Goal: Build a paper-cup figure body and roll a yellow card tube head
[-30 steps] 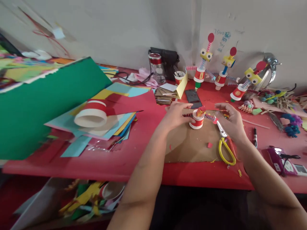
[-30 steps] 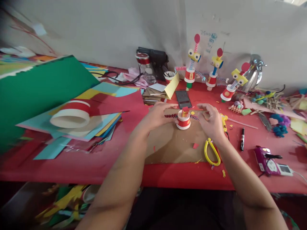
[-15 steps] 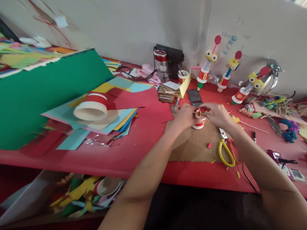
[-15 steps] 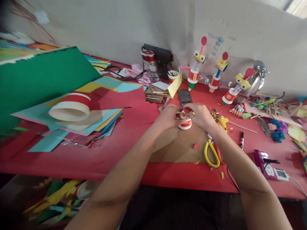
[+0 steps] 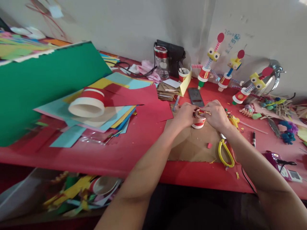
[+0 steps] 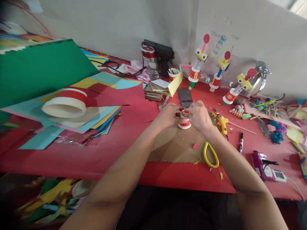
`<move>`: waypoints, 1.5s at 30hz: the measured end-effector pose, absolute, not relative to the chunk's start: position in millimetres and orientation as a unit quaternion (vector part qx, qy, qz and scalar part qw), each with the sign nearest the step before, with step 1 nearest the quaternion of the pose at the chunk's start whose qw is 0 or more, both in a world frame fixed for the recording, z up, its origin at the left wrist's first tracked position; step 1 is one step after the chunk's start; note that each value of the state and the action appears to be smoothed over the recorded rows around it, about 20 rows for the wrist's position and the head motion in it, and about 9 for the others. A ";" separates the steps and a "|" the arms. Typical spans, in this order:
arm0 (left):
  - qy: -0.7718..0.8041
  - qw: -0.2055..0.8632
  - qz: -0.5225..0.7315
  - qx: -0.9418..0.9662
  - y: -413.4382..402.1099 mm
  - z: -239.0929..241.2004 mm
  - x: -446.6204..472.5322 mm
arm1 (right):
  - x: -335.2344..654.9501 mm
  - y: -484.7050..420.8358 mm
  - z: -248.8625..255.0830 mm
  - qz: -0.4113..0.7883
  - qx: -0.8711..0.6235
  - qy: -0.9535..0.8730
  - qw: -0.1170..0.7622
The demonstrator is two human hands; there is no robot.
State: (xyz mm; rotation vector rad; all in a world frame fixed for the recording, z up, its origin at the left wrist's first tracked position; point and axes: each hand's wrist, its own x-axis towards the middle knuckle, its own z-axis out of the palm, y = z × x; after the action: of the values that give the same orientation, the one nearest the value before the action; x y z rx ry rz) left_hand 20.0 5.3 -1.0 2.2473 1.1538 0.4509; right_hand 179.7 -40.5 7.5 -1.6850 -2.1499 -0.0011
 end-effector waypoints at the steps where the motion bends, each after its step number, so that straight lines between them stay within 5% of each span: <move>1: 0.433 0.285 0.172 0.838 5.6 -2.1 20.1 | 180.2 -40.3 8.0 -0.006 -0.596 -0.779 0.196; 13: 0.436 0.269 0.183 0.839 7.2 -4.0 20.5 | 197.7 -34.8 2.1 -0.001 -0.485 -0.858 0.171; 26: 0.448 0.303 0.182 0.821 5.2 -2.0 22.3 | 181.8 -35.3 -3.2 -0.024 -0.536 -0.835 0.124; 45: 0.432 0.295 0.195 0.830 3.4 -5.6 21.1 | 195.7 -97.5 19.3 -0.009 -0.627 -0.673 0.392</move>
State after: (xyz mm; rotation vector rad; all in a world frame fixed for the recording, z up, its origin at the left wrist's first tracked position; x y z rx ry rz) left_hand 21.1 3.4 -5.6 2.2079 1.1501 0.5188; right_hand 195.7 -97.5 19.3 -1.5922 -1.7097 -0.0222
